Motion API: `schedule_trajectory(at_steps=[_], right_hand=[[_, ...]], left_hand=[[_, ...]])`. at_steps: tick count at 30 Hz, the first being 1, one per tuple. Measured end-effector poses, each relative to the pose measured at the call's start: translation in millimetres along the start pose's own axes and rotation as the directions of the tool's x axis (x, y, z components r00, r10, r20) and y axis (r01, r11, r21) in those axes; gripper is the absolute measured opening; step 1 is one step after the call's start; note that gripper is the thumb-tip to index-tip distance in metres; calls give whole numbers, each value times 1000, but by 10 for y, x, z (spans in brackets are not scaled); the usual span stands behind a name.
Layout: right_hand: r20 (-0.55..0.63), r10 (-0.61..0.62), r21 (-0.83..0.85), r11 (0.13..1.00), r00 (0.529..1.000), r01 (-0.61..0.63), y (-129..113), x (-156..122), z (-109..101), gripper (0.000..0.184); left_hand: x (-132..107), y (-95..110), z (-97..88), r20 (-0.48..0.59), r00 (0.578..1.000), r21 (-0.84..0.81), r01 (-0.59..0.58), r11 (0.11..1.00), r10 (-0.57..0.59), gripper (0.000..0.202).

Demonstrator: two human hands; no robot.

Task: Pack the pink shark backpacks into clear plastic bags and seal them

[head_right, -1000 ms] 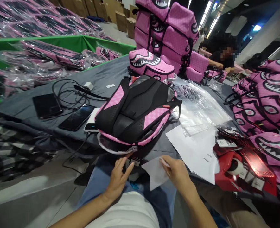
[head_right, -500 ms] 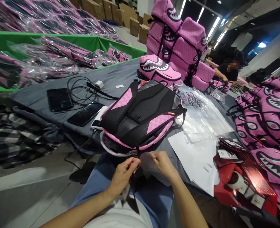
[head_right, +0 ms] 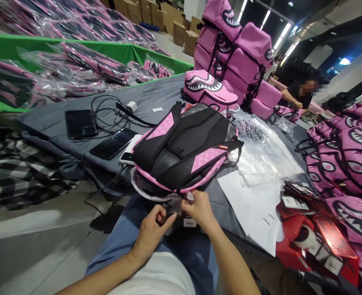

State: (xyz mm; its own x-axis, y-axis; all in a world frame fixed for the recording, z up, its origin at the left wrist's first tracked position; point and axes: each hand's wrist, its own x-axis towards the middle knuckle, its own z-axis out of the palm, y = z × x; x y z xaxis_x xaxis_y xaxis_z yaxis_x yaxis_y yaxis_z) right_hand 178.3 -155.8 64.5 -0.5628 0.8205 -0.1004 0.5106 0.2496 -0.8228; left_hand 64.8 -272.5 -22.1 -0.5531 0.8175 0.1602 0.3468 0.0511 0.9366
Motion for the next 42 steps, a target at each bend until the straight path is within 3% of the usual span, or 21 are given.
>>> schedule_trajectory(at_steps=[2, 4, 6, 8, 15, 20, 23, 25, 29, 33, 35, 38, 42], right_hand=[[-4, -10, -17, 1000, 1000, 10, 4, 20, 1, 20], [1, -21, -26, 999, 1000, 21, 3, 35, -12, 21], [5, -32, -31, 999, 999, 33, -1, 42, -26, 21], [4, -46, -33, 998, 999, 46, -4, 42, -34, 21], [-7, -59, -61, 996, 998, 58, 15, 30, -5, 20], [4, -81, -106, 991, 997, 81, 15, 17, -49, 19], [122, -169, -174, 967, 978, 188, -4, -15, -165, 26], [139, -264, -258, 921, 954, 292, -19, -42, -238, 33], [-58, -488, -532, 753, 871, 387, -94, -93, -264, 25], [-155, -664, -774, 541, 732, 328, -273, -148, -125, 23], [-147, -705, -824, 475, 693, 308, -347, -177, 2, 29], [-140, -721, -838, 451, 679, 306, -350, -219, 234, 37], [-121, -688, -828, 468, 715, 310, -185, -280, 448, 28]], left_hand=[[62, 0, 16, -44, 962, -214, 253, 943, -268, 40], [133, 49, 82, 50, 908, -443, 393, 806, -416, 49], [184, 122, 159, 121, 865, -580, 460, 673, -487, 47], [200, 182, 214, 112, 840, -630, 473, 616, -530, 45], [194, 174, 293, 75, 824, -701, 444, 558, -561, 42], [258, 223, 353, 145, 775, -810, 450, 377, -615, 39], [284, 297, 321, 206, 744, -830, 477, 290, -635, 39], [309, 345, 286, 208, 728, -833, 482, 272, -653, 39], [384, 385, 258, 232, 699, -845, 489, 216, -676, 38], [414, 363, 267, 265, 680, -846, 504, 174, -684, 31], [389, 369, 252, 290, 683, -841, 517, 162, -670, 28], [331, 412, 191, 308, 704, -843, 514, 160, -641, 26], [300, 472, 111, 311, 705, -840, 517, 162, -638, 33]])
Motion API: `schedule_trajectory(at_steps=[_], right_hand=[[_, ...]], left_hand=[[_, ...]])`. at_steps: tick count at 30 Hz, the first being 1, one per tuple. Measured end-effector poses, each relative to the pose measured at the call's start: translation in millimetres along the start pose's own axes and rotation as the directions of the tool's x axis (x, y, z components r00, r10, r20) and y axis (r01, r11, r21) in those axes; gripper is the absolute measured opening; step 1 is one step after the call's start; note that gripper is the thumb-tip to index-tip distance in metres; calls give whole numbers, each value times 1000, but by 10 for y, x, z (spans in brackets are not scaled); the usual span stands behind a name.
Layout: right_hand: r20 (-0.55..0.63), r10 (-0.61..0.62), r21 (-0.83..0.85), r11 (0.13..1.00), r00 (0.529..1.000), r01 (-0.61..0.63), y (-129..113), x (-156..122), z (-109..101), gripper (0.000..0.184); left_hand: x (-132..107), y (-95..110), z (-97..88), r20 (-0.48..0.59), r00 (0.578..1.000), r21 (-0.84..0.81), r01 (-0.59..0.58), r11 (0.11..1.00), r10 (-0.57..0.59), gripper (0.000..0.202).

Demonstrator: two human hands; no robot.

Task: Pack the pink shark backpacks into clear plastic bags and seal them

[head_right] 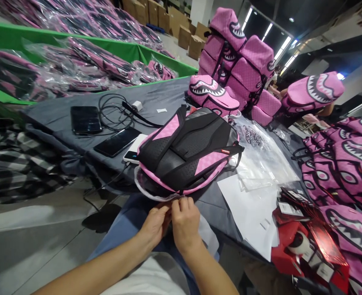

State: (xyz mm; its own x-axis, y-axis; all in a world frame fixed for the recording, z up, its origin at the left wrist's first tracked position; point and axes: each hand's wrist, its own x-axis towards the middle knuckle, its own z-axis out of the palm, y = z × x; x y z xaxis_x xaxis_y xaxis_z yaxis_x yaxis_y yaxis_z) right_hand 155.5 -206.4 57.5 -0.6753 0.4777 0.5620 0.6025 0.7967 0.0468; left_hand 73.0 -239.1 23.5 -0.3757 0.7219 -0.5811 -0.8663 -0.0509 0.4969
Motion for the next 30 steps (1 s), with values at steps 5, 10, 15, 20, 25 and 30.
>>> schedule_trajectory(at_steps=[5, 10, 15, 20, 25, 30], right_hand=[[10, -36, 27, 999, 999, 36, 82, -191, 72, 21], [-11, -45, 41, 998, 999, 45, 117, -238, 85, 17], [-38, -31, 56, 998, 999, 33, 101, -212, 74, 11], [-131, -8, 249, 968, 991, 41, 121, -225, -7, 15], [-165, 253, 270, 941, 953, -203, 93, -214, 17, 26], [-234, 299, 119, 953, 925, -278, 83, -169, 286, 10]], left_hand=[[-18, 33, 17, 18, 1000, -27, 0, 1000, 0, 41], [-47, 32, 18, 85, 995, -7, -46, 999, 46, 41], [2, -35, 23, 38, 997, 53, -74, 996, 72, 42], [84, -87, 63, -21, 991, 80, -129, 988, 132, 37], [113, -62, 122, -62, 985, 118, -152, 981, 161, 36], [119, -45, 62, -105, 971, 179, -196, 964, 217, 35]])
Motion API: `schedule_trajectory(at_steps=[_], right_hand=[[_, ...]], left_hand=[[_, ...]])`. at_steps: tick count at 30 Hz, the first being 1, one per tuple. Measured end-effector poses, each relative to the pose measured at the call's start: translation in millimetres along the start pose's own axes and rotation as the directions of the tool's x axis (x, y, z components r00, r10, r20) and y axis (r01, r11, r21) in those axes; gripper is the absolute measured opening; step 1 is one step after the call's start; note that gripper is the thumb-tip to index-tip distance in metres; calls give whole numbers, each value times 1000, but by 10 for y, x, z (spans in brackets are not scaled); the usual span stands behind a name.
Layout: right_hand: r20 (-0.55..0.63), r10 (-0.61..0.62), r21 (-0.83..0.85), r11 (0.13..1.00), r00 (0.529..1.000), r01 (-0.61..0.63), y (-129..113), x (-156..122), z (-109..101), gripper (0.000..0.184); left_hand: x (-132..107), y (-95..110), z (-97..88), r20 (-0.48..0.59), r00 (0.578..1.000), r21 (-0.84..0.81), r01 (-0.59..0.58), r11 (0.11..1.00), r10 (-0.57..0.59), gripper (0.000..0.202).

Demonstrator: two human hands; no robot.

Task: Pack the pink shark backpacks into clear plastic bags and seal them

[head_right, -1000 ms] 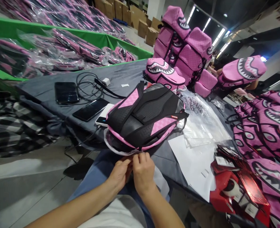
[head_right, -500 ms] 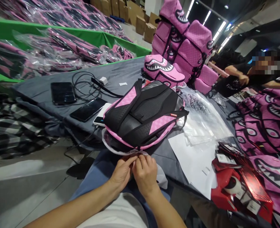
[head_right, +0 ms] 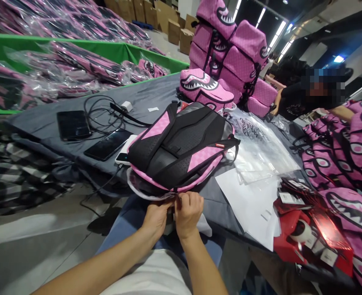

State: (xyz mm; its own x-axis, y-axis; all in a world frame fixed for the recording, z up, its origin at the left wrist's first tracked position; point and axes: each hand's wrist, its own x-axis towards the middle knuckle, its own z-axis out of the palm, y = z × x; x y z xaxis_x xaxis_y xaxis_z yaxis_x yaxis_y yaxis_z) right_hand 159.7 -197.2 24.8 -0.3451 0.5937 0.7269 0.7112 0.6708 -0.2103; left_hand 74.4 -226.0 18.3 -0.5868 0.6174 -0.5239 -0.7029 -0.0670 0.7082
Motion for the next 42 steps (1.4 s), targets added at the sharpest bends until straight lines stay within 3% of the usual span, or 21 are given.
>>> schedule_trajectory(at_steps=[3, 6, 10, 13, 15, 17, 19, 24, 29, 31, 34, 36, 38, 42], right_hand=[[-9, -53, -27, 998, 999, 53, 37, -19, 57, 15], [69, -111, -49, 992, 991, 114, 66, -13, 2, 11], [154, -191, -66, 977, 969, 203, 48, 44, -96, 16], [239, -195, -32, 977, 951, 209, -15, 53, -146, 6], [282, -192, -5, 979, 940, 202, -58, 20, -160, 18], [268, -198, -27, 977, 943, 213, -78, -28, -150, 28], [205, -201, -73, 973, 958, 219, -64, -67, -122, 22], [87, -172, 1, 985, 981, 172, 28, -55, -98, 13], [117, -68, 103, 993, 991, 56, 29, 42, -173, 12], [162, -25, 127, 992, 986, 4, 6, 90, -200, 16], [220, 57, 167, 981, 974, -95, -33, 150, -207, 16], [262, 160, 206, 954, 952, -217, -45, 180, -178, 16], [338, 296, 260, 883, 894, -391, -38, 206, -139, 14], [532, 501, 364, 593, 683, -718, 10, 244, -78, 9]], left_hand=[[-33, 23, -82, 22, 999, 47, 33, 998, -34, 37], [-103, 79, -148, 65, 993, 83, 93, 992, -98, 40], [-162, 157, -171, 89, 995, 131, 34, 991, -46, 39], [-153, 187, -146, 104, 994, 150, -1, 989, -15, 35], [-153, 200, -114, 108, 994, 148, 17, 989, -34, 34], [-184, 226, -84, 111, 992, 146, 36, 989, -53, 35], [-252, 270, -81, 137, 988, 162, 48, 986, -71, 37], [-378, 365, -243, 198, 976, 193, 58, 980, -96, 42], [-226, 206, -256, 314, 945, 141, 47, 989, -90, 44], [-154, 93, -200, 373, 921, 37, 104, 994, -110, 45], [-48, -80, -182, 320, 919, -39, 256, 966, -231, 47], [57, -185, -233, 294, 906, -9, 322, 947, -306, 55], [184, -276, -309, 348, 888, 60, 297, 953, -299, 60], [352, -395, -479, 371, 916, 211, 77, 975, -152, 42]])
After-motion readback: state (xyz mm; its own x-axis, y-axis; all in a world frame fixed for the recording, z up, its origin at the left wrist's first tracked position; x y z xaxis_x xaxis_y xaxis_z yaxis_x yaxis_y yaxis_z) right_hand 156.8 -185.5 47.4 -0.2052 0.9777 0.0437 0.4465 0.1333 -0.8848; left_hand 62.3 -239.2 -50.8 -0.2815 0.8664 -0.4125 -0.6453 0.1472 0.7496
